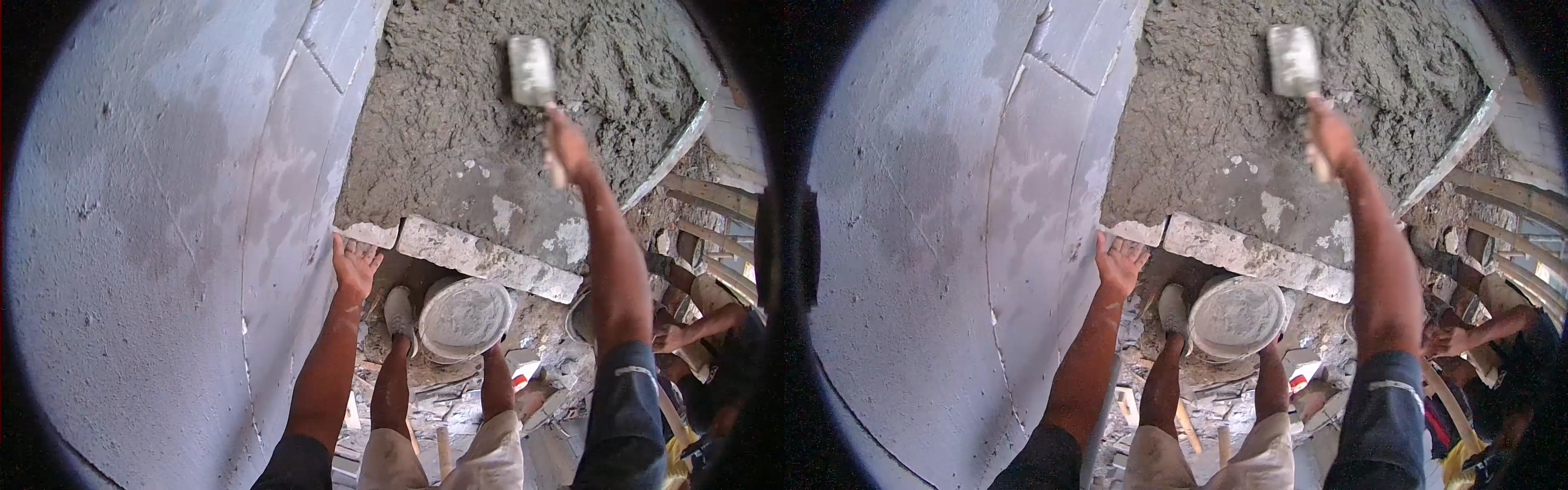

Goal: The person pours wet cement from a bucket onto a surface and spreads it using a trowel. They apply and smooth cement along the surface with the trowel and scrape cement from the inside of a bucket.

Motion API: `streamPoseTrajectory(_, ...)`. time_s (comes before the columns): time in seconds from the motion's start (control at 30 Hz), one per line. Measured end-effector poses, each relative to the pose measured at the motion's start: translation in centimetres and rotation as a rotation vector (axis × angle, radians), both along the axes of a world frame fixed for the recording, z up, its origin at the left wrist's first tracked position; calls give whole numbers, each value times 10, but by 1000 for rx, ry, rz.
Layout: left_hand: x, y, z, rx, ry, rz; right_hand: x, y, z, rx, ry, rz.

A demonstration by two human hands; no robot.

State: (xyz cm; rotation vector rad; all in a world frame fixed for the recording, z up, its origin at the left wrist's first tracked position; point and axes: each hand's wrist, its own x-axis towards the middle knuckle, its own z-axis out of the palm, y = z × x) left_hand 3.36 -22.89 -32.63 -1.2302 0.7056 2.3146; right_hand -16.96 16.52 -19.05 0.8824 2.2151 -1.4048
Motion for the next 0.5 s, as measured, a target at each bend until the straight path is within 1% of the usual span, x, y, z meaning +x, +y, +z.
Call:
streamPoseTrajectory(0.07, 2, 5, 0, -50, -25, 30, 17, -41, -14, -77, -149, 104)
streamPoseTrajectory(0.1, 1, 8, 1, -72, -63, 60, 33, -57, -31, -123, -233, 219)
streamPoseTrajectory(0.13, 1, 11, 2, -62, -51, 57, 52, -71, -46, -124, -346, 352)
streamPoseTrajectory(0.2, 0, 9, 1, -70, -60, 50, 88, -91, -64, -68, -399, 529)
streamPoseTrajectory(0.23, 2, 3, -1, -9, 5, -4, 90, -88, -61, -1, -347, 564)
streamPoseTrajectory(0.27, -2, 3, -1, -4, 23, -11, 92, -85, -59, 70, -297, 598)
streamPoseTrajectory(0.33, -5, 0, -3, -7, -46, -9, 71, -75, -30, 127, -149, 904)
streamPoseTrajectory(0.4, -8, 0, -4, -37, -117, 25, 12, -75, 25, 283, -153, 858)
streamPoseTrajectory(0.43, -6, -1, -6, -19, -100, 42, -16, -69, 18, 277, 16, 674)
streamPoseTrajectory(0.47, -2, -2, -4, -3, -86, 55, -50, -65, 15, 291, 174, 585)
streamPoseTrajectory(0.5, -1, -2, 1, -21, -10, -4, -83, -61, 12, 310, 333, 506)
